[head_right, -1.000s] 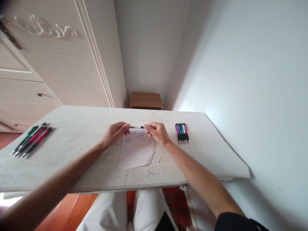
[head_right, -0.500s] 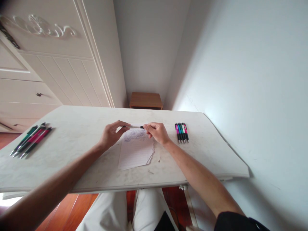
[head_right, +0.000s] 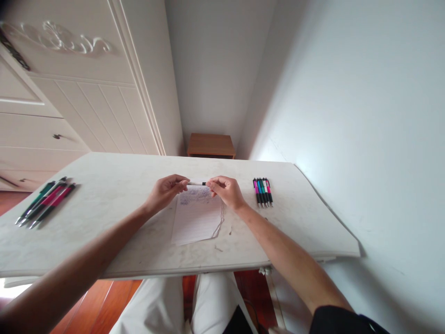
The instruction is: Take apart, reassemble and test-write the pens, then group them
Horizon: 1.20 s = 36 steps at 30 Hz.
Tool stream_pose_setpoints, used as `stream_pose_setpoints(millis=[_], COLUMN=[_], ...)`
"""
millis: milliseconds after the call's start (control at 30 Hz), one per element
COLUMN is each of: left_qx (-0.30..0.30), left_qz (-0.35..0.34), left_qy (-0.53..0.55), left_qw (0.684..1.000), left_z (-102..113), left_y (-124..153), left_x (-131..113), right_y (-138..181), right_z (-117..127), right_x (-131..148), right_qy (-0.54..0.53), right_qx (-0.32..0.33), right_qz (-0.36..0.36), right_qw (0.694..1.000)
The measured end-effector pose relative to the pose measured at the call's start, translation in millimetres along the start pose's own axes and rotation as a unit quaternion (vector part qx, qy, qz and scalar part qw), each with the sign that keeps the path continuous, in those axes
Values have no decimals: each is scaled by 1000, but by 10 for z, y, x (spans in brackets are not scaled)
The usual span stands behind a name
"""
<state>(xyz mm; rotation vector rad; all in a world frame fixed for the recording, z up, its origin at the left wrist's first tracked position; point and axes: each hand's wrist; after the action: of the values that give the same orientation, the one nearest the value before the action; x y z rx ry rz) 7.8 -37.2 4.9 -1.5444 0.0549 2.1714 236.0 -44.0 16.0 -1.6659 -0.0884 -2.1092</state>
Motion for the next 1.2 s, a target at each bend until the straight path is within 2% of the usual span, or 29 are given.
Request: stream_pose_setpoints(millis=[133,467,700,900,1200], left_qx=[-10,-52,-43,-42,-57], left_qz=[7,-1,-9,-64,-151], left_qy=[41,47,-23,-73,-90], left_qw=[999,998,999,994,983], left_z=[2,-1,-6,-19,-28], left_y=[-5,-5,6,41,32], left_x=[-4,-5,-9,-43,-26], right_y=[-2,-42,9,27,31], right_z=[7,3,27,37,33], right_x=[-57,-141,-59,-2,-13], right_qy=[16,-14,86,101,98], right_qx=[12,7,-16,-4,15], right_qz=[6,29,27,23,6], right_qw=[1000,999,996,995,995])
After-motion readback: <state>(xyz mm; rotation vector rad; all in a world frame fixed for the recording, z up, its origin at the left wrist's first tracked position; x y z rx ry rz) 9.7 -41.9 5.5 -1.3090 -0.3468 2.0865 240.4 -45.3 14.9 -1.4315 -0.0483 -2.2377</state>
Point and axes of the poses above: each hand's wrist, its own y-axis away from the middle knuckle, its own z-axis out of the back of the hand, x = y × z, and after that the axes turned 12 degrees about x, right-handed
